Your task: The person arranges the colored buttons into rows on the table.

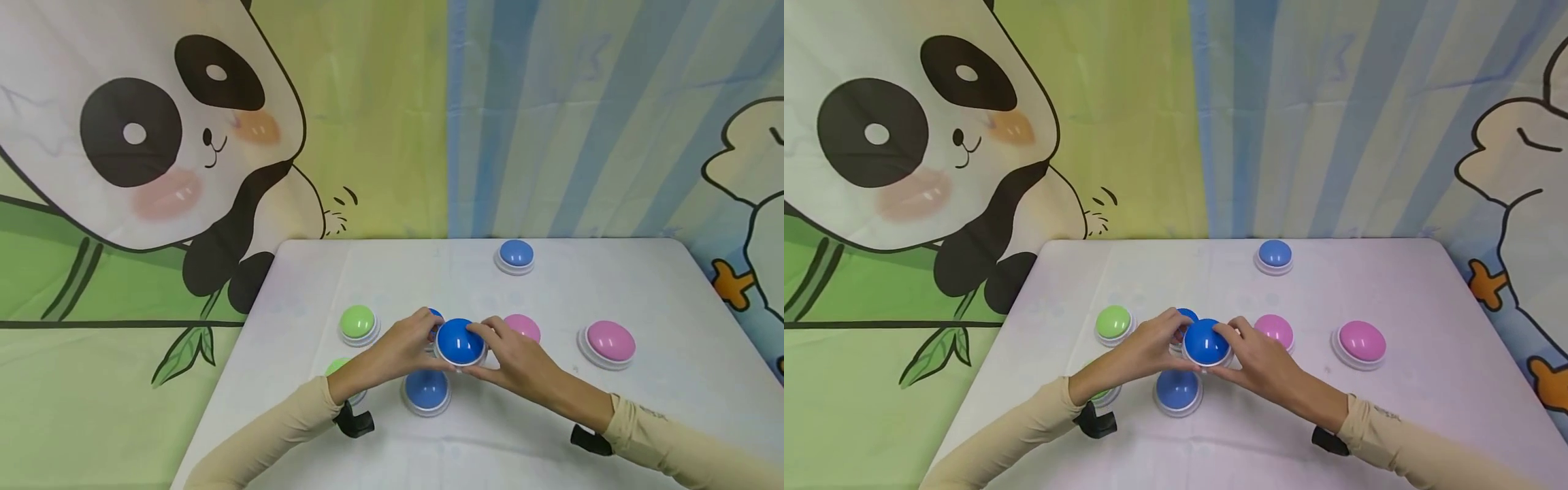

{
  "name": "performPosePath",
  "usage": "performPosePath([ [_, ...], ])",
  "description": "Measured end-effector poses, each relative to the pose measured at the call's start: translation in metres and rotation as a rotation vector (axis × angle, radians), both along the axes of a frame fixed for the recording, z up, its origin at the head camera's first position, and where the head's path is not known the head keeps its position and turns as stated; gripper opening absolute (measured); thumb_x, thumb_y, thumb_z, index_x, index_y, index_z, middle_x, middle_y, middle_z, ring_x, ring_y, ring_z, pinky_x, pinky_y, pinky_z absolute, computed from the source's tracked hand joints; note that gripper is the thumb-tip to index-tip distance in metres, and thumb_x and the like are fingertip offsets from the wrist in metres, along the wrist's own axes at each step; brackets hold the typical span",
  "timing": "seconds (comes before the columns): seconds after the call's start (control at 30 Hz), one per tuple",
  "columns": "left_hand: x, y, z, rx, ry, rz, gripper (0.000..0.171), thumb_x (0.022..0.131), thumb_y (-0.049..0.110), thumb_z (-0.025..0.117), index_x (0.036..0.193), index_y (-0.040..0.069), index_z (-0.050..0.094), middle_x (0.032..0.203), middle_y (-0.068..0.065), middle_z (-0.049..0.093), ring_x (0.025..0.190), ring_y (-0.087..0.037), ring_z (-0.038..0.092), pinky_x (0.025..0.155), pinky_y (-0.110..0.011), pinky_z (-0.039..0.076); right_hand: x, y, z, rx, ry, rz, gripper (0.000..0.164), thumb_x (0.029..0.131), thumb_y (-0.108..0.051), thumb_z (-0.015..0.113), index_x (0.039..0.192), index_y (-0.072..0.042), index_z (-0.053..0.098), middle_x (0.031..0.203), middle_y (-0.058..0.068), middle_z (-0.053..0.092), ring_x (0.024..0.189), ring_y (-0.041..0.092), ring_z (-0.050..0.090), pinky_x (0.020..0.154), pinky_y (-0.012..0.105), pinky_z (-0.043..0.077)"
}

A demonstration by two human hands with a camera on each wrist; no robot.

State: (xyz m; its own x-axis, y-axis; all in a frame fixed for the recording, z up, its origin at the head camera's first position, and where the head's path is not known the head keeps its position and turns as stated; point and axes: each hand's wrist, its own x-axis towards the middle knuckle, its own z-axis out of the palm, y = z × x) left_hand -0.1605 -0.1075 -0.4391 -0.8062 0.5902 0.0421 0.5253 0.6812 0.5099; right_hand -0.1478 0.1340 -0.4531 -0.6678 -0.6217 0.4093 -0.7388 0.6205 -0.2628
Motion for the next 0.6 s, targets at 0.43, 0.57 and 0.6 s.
performPosePath([
  [0.43,0.015,0.05,-0.017,-0.123,0.206,-0.098,0.077,0.072,0.059,0.076,0.125,0.008,0.057,0.108,0.0,0.061,0.096,-0.006,0.061,0.085,-0.013,0.053,0.03,0.039,-0.005,0.077,-0.097,-0.122,0.076,0.067,-0.044,0.086,0.128,-0.012,0.054,0.106,0.005,0.058,0.08,0.013,0.065,0.065,0.026,0.06],
  [0.57,0.018,0.069,-0.022,-0.114,0.228,-0.131,0.077,0.071,0.06,0.077,0.125,0.008,0.057,0.107,0.001,0.061,0.094,-0.004,0.059,0.083,-0.008,0.05,0.038,0.057,-0.005,0.086,-0.065,-0.141,0.078,0.065,-0.047,0.086,0.127,-0.012,0.055,0.102,0.001,0.057,0.077,0.006,0.061,0.062,0.019,0.057],
  [0.6,0.019,0.072,-0.023,-0.114,0.229,-0.137,0.077,0.071,0.059,0.077,0.125,0.008,0.057,0.107,0.001,0.061,0.094,-0.004,0.058,0.083,-0.008,0.05,0.039,0.06,-0.006,0.088,-0.059,-0.144,0.078,0.065,-0.048,0.086,0.126,-0.012,0.055,0.101,0.0,0.057,0.076,0.005,0.059,0.061,0.018,0.056],
])
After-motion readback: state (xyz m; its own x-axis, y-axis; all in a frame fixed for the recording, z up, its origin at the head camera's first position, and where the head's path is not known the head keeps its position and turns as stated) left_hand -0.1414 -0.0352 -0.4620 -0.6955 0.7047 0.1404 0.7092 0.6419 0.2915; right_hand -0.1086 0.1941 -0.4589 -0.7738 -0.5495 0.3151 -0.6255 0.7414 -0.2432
